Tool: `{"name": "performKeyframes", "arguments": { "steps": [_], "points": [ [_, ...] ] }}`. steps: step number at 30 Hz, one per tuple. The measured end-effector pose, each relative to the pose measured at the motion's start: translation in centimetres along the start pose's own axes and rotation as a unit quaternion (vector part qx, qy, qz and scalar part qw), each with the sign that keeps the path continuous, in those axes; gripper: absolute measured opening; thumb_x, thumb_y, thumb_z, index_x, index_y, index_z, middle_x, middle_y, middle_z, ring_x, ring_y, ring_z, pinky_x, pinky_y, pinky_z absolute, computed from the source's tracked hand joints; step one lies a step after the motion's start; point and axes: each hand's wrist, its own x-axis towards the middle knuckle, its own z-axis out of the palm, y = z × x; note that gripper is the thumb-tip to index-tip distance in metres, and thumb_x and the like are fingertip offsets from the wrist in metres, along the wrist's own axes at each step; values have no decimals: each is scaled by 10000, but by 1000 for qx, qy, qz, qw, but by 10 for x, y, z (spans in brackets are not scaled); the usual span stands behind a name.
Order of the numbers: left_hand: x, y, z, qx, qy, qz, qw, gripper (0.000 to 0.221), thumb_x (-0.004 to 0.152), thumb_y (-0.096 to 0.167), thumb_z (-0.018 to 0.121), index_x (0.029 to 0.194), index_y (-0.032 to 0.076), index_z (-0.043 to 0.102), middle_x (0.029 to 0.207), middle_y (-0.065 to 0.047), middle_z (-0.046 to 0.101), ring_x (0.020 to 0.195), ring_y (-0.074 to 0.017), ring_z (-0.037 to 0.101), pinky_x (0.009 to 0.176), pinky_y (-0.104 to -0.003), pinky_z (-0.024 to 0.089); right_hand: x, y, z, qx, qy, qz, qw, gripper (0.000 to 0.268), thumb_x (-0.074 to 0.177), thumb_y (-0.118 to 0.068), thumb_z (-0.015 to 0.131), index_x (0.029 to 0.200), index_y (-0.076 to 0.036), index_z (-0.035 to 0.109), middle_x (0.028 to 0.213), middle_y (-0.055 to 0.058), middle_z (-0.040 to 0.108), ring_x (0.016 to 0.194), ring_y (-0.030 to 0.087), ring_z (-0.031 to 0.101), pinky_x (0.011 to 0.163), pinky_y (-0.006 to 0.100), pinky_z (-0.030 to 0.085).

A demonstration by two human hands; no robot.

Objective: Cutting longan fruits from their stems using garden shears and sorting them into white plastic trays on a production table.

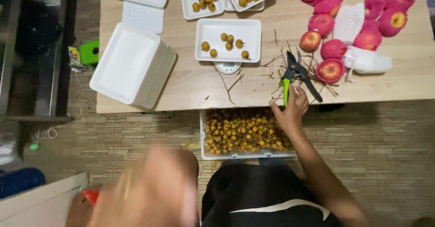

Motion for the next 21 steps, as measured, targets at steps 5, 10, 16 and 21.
{"name": "performKeyframes", "arguments": {
  "steps": [5,10,16,21],
  "points": [
    [-19,-1,-27,16,-22,-10,1000,212,908,21,776,843,75,581,783,-47,537,698,-190,557,740,-298,494,-46,-19,21,61,-36,29,997,741,944,-319,751,1543,-56,403,1477,219,227,1355,475,203,1095,634,191],
    [-41,-6,-52,32,-40,-13,999,215,913,21,762,805,88,589,745,-43,541,661,-190,547,711,-295,486,-83,-28,48,64,-48,29,996,693,922,-305,754,1499,-70,452,1466,200,285,1363,455,290,1117,613,237],
    [-78,-30,-70,35,-45,-21,998,233,919,21,745,759,104,598,699,-38,546,616,-191,536,676,-293,477,-111,-45,40,96,-104,37,989,640,954,-274,721,1495,-64,451,1478,222,284,1376,471,299,1109,622,279],
    [-127,-47,-86,57,-25,-25,998,258,925,21,731,721,118,605,661,-34,550,578,-191,526,647,-290,470,-126,-46,27,111,-150,35,982,639,972,-280,701,1516,-75,435,1506,215,265,1411,474,271,1119,611,304]
  ]
}}
